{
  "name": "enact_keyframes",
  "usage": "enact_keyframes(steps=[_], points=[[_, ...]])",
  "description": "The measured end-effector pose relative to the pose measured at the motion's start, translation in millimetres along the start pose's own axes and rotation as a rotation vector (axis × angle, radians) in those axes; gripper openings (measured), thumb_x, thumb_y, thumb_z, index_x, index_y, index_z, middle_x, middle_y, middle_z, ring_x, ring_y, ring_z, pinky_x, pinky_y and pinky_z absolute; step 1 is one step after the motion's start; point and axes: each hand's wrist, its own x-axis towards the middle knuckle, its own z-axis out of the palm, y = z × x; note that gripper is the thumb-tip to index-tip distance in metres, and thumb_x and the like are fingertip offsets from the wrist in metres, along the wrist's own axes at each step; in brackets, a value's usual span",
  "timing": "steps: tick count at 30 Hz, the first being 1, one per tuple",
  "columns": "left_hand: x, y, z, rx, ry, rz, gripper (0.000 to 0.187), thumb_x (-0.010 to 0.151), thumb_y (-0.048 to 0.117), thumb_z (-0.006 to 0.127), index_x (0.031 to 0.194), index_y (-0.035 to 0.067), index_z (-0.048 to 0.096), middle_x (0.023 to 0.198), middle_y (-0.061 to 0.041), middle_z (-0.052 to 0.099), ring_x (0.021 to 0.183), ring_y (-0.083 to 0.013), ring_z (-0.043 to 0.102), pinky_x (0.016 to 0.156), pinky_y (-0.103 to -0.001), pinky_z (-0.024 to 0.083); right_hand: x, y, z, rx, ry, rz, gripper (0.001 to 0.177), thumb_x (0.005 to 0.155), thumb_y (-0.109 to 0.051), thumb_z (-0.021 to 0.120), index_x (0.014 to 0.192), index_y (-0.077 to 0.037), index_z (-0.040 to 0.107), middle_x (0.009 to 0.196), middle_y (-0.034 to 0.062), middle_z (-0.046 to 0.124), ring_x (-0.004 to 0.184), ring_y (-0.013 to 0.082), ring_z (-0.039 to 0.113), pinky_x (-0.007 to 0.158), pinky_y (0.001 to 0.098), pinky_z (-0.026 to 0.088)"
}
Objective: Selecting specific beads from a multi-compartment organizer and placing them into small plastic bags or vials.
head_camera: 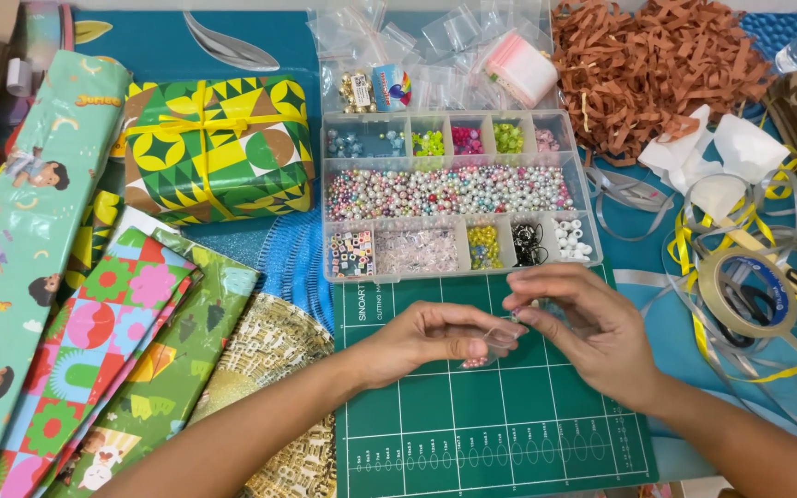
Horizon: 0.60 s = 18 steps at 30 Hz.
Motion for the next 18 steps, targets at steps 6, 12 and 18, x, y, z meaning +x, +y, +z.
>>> enact_keyframes(steps=[6, 12, 18], points=[[1, -2, -3, 0.035, -0.017, 0.002, 0.040, 0.097, 0.020, 0.072, 0.132, 0.000, 0.067, 0.127, -0.021, 0.070, 0.119, -0.0263, 0.068, 0.098, -0.032, 0.055, 63, 6, -23, -0.276, -0.057, -0.120, 0.017, 0.086, 0.002, 0.078, 0.102, -0.002, 0.076, 0.099, 0.0134, 0.074, 0.092, 0.0273, 0.074, 0.081, 0.0387, 0.062], [1, -3, -3, 0.044, -0.017, -0.010, 0.041, 0.097, 0.021, 0.071, 0.133, 0.001, 0.067, 0.127, -0.020, 0.070, 0.119, -0.0259, 0.068, 0.101, -0.033, 0.054, 134, -10, -26, -0.534, -0.310, 0.063, 0.017, 0.094, -0.001, 0.071, 0.109, 0.007, 0.072, 0.097, 0.0238, 0.074, 0.093, 0.0387, 0.075, 0.080, 0.0455, 0.062], [4, 0, -13, 0.043, -0.083, -0.117, 0.043, 0.096, 0.030, 0.071, 0.134, 0.011, 0.066, 0.136, -0.012, 0.067, 0.128, -0.0276, 0.064, 0.115, -0.044, 0.051, 162, 1, -26, -0.700, -0.477, 0.255, 0.014, 0.097, -0.018, 0.066, 0.109, -0.016, 0.074, 0.106, 0.0006, 0.080, 0.094, 0.0160, 0.076, 0.081, 0.0363, 0.058]])
